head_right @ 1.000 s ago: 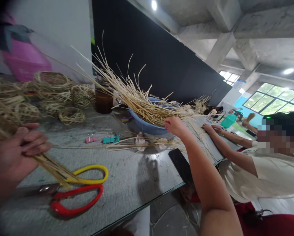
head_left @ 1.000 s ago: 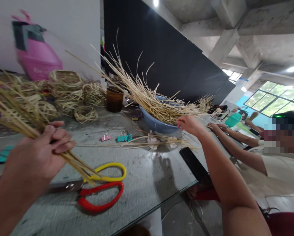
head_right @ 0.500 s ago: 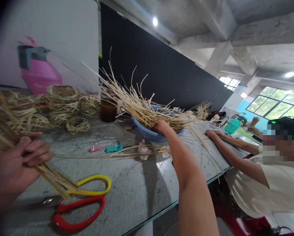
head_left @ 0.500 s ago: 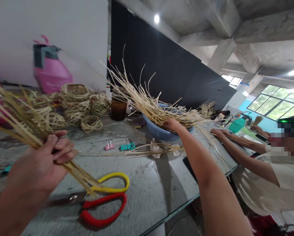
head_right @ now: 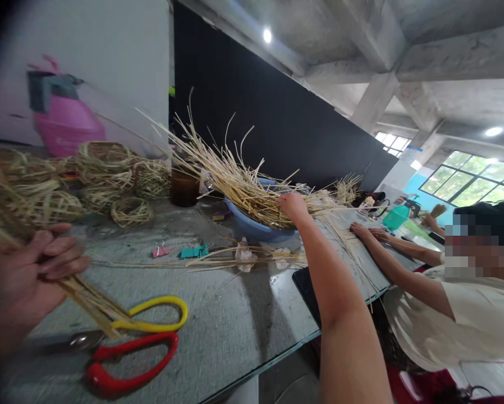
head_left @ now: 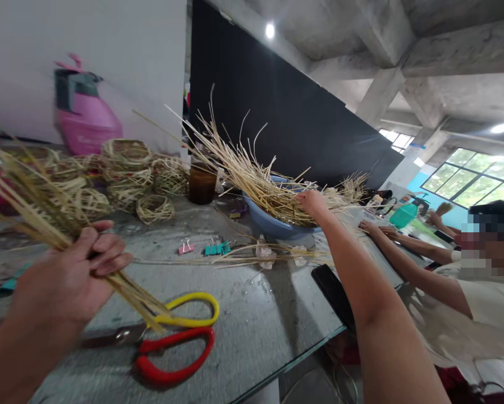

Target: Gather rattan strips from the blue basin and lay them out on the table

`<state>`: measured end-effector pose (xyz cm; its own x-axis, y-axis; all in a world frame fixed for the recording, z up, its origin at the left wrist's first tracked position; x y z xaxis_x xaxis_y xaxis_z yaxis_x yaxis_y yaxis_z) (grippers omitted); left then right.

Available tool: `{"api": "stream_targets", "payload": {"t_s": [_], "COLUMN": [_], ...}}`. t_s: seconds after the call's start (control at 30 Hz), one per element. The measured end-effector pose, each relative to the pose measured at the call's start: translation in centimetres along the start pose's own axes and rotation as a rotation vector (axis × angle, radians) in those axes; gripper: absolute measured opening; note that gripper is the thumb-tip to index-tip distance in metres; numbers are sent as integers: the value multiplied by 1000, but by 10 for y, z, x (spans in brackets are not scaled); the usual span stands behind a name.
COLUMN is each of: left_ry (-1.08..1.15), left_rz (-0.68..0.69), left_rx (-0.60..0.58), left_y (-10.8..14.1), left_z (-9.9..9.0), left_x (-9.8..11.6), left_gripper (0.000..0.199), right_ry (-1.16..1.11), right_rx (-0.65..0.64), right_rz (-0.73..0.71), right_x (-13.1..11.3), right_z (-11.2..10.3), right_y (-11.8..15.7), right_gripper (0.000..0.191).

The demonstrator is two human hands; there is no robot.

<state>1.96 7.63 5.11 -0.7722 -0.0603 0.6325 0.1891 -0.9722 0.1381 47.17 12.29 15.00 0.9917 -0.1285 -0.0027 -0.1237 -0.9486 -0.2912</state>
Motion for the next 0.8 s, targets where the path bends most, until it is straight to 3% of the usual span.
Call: {"api": "stream_targets", "payload": {"t_s": [0.17,0.43,0.8], "left_ry": [4,19,-1], "left_rz": [4,-12,27], "left_rx": [-30,14,-35], "left_y": [-3,3,-1], "left_z": [-3,2,-2], "left_x": [-1,3,1], "left_gripper": [41,44,39], "right_ry": [121,232,102], "right_rx": [117,330,706], "right_rz": [15,-78,331], "right_x": [7,31,100], "right_z": [-32,-90,-193], "right_y": [7,36,102], "right_gripper": [41,31,32]}}
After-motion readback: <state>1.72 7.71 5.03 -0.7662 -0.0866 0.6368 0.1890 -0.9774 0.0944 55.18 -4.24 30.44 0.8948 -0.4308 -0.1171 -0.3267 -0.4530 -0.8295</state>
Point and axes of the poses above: each hand's wrist, its own y-axis away from the middle knuckle, its own z-axis out of the palm, x = y × z, the point moved 6 cm from there along -y, towards the middle knuckle, and after that the axes turned 1 degree about y, right-handed, at the moved point
